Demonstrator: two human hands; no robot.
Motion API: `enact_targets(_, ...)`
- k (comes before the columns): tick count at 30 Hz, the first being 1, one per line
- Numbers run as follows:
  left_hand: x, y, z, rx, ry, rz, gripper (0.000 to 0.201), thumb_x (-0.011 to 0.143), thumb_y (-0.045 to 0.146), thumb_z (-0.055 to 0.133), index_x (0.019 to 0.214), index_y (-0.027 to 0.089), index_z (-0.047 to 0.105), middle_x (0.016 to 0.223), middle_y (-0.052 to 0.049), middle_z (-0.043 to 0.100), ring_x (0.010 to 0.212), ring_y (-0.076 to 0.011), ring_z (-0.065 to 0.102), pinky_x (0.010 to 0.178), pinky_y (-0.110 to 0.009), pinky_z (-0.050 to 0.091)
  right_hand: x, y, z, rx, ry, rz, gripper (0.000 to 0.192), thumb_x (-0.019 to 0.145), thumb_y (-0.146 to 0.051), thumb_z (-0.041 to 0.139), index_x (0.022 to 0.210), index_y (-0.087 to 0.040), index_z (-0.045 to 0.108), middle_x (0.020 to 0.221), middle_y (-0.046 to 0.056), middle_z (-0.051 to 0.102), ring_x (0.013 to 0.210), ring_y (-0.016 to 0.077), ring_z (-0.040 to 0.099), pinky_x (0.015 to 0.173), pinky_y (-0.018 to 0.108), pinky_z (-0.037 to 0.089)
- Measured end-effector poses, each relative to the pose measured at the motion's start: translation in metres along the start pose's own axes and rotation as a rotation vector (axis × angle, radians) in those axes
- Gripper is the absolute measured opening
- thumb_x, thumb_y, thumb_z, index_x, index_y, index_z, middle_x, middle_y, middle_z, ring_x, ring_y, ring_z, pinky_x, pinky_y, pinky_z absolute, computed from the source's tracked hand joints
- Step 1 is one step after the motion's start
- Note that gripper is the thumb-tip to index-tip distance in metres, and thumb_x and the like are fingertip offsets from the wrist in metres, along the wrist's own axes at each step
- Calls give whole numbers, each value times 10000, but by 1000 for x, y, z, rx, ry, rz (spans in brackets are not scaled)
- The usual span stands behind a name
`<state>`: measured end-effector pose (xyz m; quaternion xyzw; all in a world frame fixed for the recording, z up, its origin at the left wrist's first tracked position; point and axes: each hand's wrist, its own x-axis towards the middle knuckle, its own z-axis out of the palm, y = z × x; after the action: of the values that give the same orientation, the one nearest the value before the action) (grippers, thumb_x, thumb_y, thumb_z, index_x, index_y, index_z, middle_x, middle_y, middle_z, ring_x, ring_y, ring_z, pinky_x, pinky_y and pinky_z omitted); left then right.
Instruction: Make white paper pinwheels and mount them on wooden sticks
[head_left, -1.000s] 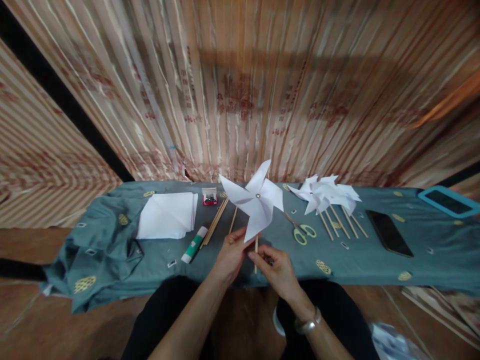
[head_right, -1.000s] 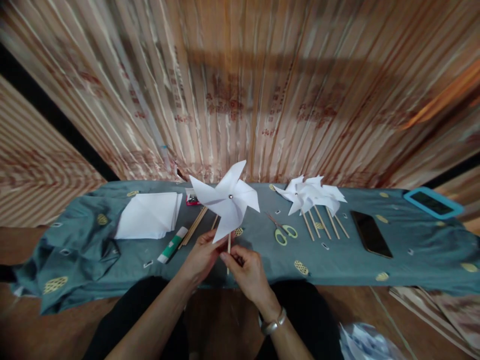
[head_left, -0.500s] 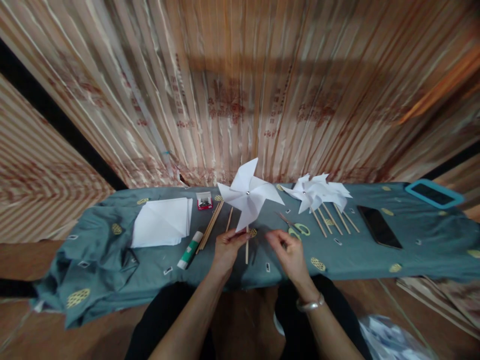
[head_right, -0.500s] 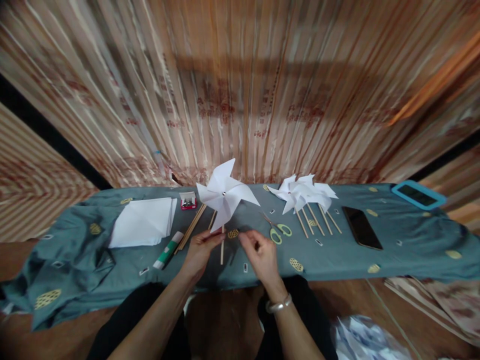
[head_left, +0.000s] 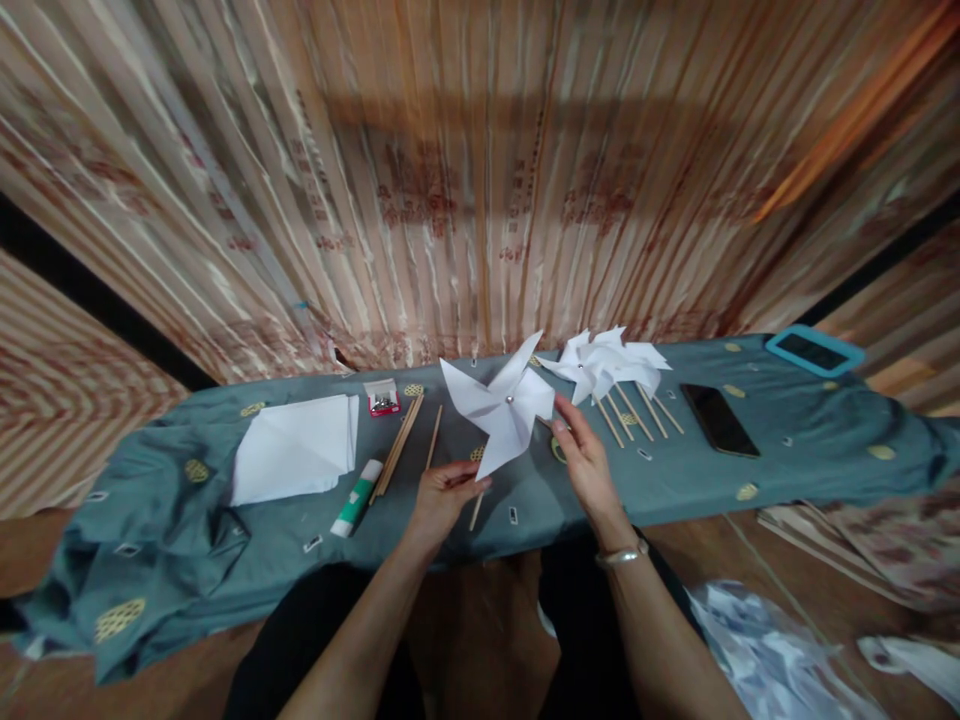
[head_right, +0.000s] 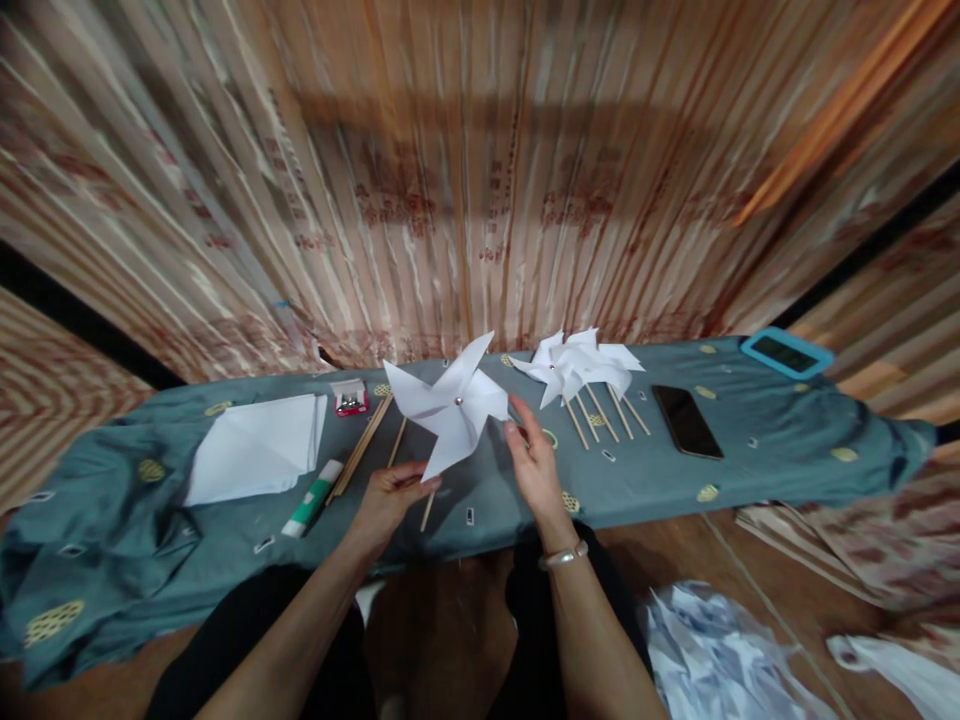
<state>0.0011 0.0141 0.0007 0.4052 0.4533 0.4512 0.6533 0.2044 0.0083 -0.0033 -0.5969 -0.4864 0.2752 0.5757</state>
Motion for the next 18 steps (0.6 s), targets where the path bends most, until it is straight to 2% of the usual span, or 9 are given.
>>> enact_targets(5, 4, -3, -3, 2, 16, 37, 320, 453, 293, 893, 712, 155, 767, 716, -61, 753, 741, -230, 699, 752, -347, 563, -2, 1, 3, 28, -12, -5, 471, 843, -531, 572, 1177, -216, 679, 1301, 91, 638, 1254, 270, 543, 1115, 475, 336)
enact_targets(9, 10, -7, -7, 53, 37, 59, 343, 447, 326, 892, 720, 159, 770, 735, -68, 758, 728, -221, 697, 755, -346, 563, -7, -1, 11, 202, -49, 29, 407, 769, -587, 649, 955, -244, 766, 1160, 56, 714, 1160, 273, 598, 1080, 454, 376)
enact_targets(12, 12, -8, -9, 93, 52, 66, 345, 468, 338, 883, 744, 161, 776, 747, -72, 759, 744, -227, 701, 761, -344, 560, -13, -8, 17, 300, -211, 98, 377, 750, -592, 672, 881, -257, 783, 1032, 32, 745, 1028, 258, 641, 1003, 429, 436)
enact_targets(15, 12, -8, -10, 111, 64, 78, 344, 476, 338, 878, 757, 167, 779, 760, -70, 761, 768, -237, 705, 771, -349, 557, -17, -17, 18, 263, -397, 113, 345, 761, -568, 676, 820, -249, 794, 941, 31, 746, 944, 234, 645, 946, 395, 455)
enact_targets(18, 11, -6, -10, 112, 69, 77, 345, 472, 336, 879, 756, 168, 779, 760, -68, 761, 767, -237, 706, 775, -350, 555, -17, -19, 17, 236, -392, 147, 331, 728, -560, 709, 769, -242, 793, 912, 34, 754, 932, 226, 644, 936, 375, 447)
